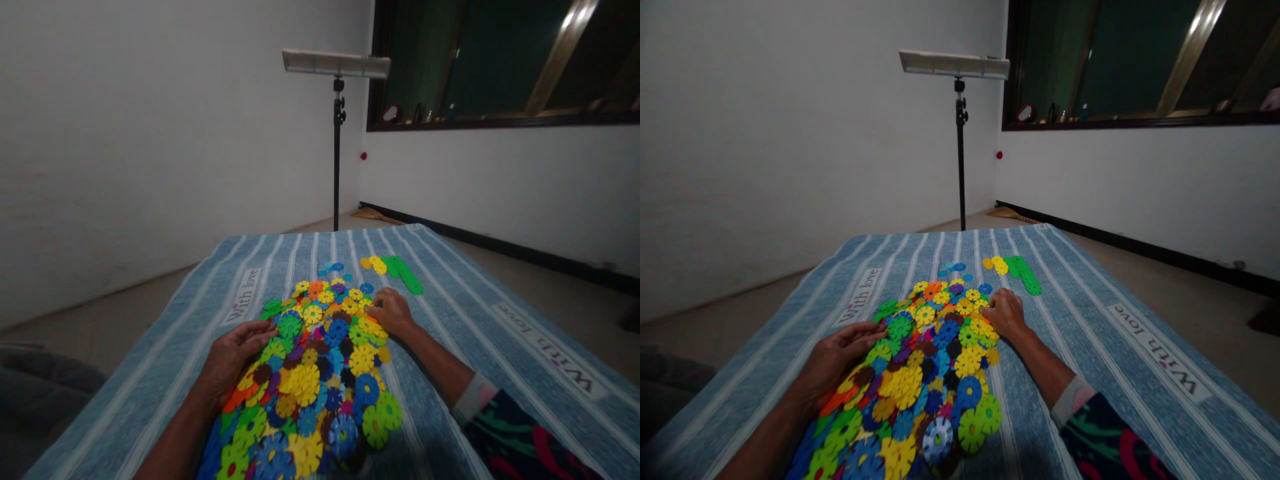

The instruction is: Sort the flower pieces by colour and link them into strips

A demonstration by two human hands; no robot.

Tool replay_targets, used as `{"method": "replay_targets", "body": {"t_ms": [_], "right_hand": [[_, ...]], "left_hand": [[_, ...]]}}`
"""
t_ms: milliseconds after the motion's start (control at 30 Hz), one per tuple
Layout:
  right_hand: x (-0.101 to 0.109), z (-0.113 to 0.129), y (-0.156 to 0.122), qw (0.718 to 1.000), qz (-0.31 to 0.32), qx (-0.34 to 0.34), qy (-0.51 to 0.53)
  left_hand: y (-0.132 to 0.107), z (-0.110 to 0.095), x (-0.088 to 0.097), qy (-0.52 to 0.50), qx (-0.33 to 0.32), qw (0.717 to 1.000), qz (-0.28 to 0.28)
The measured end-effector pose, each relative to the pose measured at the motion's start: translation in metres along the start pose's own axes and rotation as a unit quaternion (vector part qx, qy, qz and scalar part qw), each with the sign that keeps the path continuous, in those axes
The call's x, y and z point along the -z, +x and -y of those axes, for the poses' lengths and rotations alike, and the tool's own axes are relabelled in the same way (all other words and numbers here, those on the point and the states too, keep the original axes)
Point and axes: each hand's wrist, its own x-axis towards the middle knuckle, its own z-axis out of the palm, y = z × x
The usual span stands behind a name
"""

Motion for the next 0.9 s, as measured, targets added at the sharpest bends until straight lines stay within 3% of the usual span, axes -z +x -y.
{"method": "replay_targets", "body": {"t_ms": [233, 367, 500, 633, 800, 900], "right_hand": [[-0.003, -0.01, 0.006, 0.992, -0.008, -0.027, 0.125], [0.009, -0.025, 0.018, 0.986, -0.028, -0.009, 0.164], [0.036, -0.039, 0.046, 0.997, -0.046, 0.049, 0.032], [0.054, -0.047, 0.081, 0.991, -0.029, 0.094, -0.092], [0.054, -0.049, 0.108, 0.971, 0.054, 0.125, -0.199], [0.051, -0.051, 0.114, 0.966, 0.066, 0.128, -0.215]], "left_hand": [[-0.001, -0.002, 0.0, 0.0, -0.005, 1.0, -0.004], [0.001, -0.001, 0.001, -0.003, -0.002, 1.0, -0.007], [0.004, 0.003, 0.004, -0.007, 0.004, 1.0, 0.002], [0.005, 0.004, 0.005, 0.0, 0.0, 1.0, -0.006], [0.005, 0.004, 0.006, 0.01, -0.007, 1.0, -0.005], [0.006, 0.005, 0.007, 0.004, -0.007, 1.0, -0.007]]}}
